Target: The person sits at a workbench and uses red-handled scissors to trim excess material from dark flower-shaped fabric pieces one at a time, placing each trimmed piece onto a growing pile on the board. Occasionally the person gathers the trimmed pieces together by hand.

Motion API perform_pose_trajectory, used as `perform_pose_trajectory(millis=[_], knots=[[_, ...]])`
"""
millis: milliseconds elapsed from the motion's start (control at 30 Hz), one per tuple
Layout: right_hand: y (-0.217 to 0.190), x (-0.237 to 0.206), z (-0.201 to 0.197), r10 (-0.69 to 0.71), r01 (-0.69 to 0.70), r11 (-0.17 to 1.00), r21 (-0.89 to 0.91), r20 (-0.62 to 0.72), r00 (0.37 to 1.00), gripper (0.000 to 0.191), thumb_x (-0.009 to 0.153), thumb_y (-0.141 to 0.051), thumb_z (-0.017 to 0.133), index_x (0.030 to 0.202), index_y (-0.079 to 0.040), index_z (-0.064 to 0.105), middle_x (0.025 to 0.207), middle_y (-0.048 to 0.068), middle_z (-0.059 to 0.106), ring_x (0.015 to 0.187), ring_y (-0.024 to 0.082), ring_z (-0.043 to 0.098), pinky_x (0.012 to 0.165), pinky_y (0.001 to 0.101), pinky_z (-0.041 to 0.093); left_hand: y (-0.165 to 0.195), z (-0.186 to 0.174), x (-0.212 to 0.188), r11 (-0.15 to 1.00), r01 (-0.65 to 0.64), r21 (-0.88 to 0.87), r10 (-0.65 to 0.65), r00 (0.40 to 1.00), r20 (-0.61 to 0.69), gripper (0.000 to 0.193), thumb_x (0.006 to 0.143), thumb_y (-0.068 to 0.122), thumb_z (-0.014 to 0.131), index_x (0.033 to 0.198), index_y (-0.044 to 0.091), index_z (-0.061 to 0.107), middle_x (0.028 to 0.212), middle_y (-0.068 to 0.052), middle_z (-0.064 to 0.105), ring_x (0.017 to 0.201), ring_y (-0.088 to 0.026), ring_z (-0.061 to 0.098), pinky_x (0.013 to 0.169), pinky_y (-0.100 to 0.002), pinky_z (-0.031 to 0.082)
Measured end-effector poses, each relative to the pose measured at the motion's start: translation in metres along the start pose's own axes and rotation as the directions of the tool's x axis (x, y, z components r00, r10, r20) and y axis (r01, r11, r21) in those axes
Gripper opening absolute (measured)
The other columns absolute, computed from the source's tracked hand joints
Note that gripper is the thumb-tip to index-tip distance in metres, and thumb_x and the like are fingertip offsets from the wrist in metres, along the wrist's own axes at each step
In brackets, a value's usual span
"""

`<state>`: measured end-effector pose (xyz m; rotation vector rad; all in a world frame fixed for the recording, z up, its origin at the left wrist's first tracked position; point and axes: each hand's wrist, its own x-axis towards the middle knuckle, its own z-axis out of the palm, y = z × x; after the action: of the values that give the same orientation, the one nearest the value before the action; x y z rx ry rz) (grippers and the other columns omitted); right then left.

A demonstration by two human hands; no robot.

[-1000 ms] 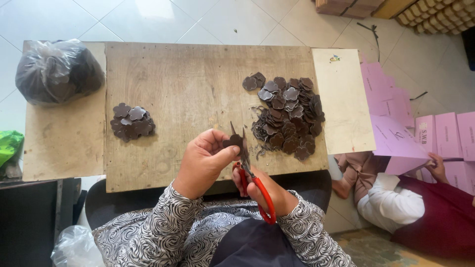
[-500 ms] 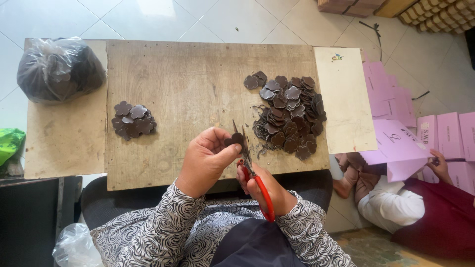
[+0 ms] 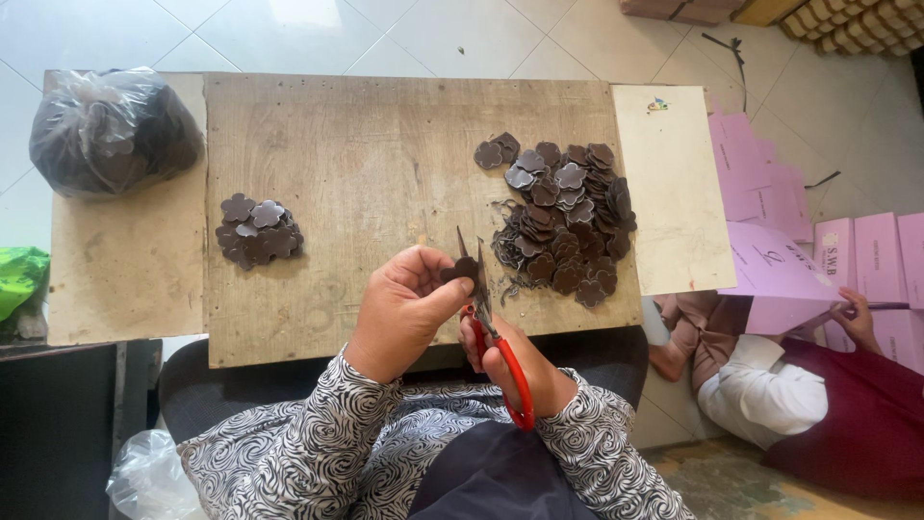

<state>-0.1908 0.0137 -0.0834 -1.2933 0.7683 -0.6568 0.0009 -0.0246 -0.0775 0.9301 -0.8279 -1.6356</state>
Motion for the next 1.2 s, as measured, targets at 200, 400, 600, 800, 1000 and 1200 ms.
perform_pose_trajectory(millis=[200, 400, 600, 800, 1000, 1200], knots=[[0.000, 0.000, 0.001, 0.025, -0.026, 0.999, 0.019, 0.004, 1.000, 0.085, 0.089, -0.083, 0.051, 0.120, -0.003, 0.049, 0.090, 0.002, 0.048, 0.080, 0.012, 0.046, 0.072, 0.0272, 0.043, 0.005, 0.001, 0.000, 0.999, 0.030, -0.025, -0.029, 1.000, 0.010, 0.012, 0.091, -0.001, 0.072, 0.099, 0.000, 0.064, 0.089, -0.004, 0.072, 0.079, -0.009, 0.068, 0.071, -0.023, 0.056], [-0.004, -0.003, -0.002, 0.011, -0.010, 1.000, -0.022, 0.037, 0.999, 0.091, 0.087, -0.087, 0.048, 0.124, -0.004, 0.049, 0.095, 0.003, 0.050, 0.086, 0.013, 0.049, 0.079, 0.0283, 0.046, 0.012, 0.005, -0.002, 0.994, 0.100, -0.050, -0.098, 0.994, 0.047, 0.011, 0.090, -0.001, 0.070, 0.100, 0.000, 0.064, 0.088, -0.005, 0.072, 0.078, -0.010, 0.069, 0.070, -0.024, 0.056], [-0.006, -0.004, 0.001, 0.004, -0.005, 1.000, 0.018, 0.040, 0.999, 0.092, 0.088, -0.088, 0.048, 0.120, -0.002, 0.050, 0.099, 0.004, 0.050, 0.089, 0.014, 0.050, 0.081, 0.0290, 0.046, 0.015, 0.006, -0.005, 0.986, 0.147, -0.083, -0.143, 0.988, 0.053, 0.012, 0.091, 0.003, 0.071, 0.102, -0.002, 0.066, 0.088, -0.006, 0.073, 0.077, -0.011, 0.068, 0.071, -0.025, 0.056], [-0.020, -0.007, -0.002, 0.034, -0.038, 0.998, 0.042, 0.100, 0.994, 0.094, 0.087, -0.089, 0.045, 0.122, -0.002, 0.052, 0.100, 0.004, 0.051, 0.091, 0.014, 0.049, 0.084, 0.0277, 0.044, 0.027, 0.013, -0.008, 0.977, 0.186, -0.104, -0.185, 0.983, 0.018, 0.013, 0.092, 0.007, 0.071, 0.102, -0.001, 0.067, 0.089, -0.005, 0.072, 0.078, -0.011, 0.069, 0.073, -0.025, 0.058], [-0.019, -0.004, -0.005, 0.008, -0.011, 1.000, 0.028, 0.103, 0.995, 0.087, 0.090, -0.087, 0.047, 0.112, -0.003, 0.051, 0.094, 0.003, 0.048, 0.086, 0.013, 0.047, 0.079, 0.0275, 0.043, 0.021, 0.010, -0.005, 0.984, 0.165, -0.066, -0.163, 0.986, 0.042, 0.013, 0.092, 0.007, 0.072, 0.101, -0.002, 0.068, 0.088, -0.006, 0.073, 0.077, -0.011, 0.069, 0.074, -0.026, 0.058], [-0.010, -0.001, -0.004, -0.006, 0.006, 1.000, 0.025, 0.035, 0.999, 0.082, 0.090, -0.085, 0.048, 0.108, -0.005, 0.051, 0.085, 0.001, 0.046, 0.075, 0.012, 0.044, 0.068, 0.0258, 0.040, 0.015, 0.008, -0.004, 0.984, 0.161, -0.075, -0.159, 0.987, 0.024, 0.014, 0.091, 0.006, 0.071, 0.102, -0.001, 0.066, 0.089, -0.006, 0.072, 0.078, -0.011, 0.069, 0.075, -0.026, 0.058]])
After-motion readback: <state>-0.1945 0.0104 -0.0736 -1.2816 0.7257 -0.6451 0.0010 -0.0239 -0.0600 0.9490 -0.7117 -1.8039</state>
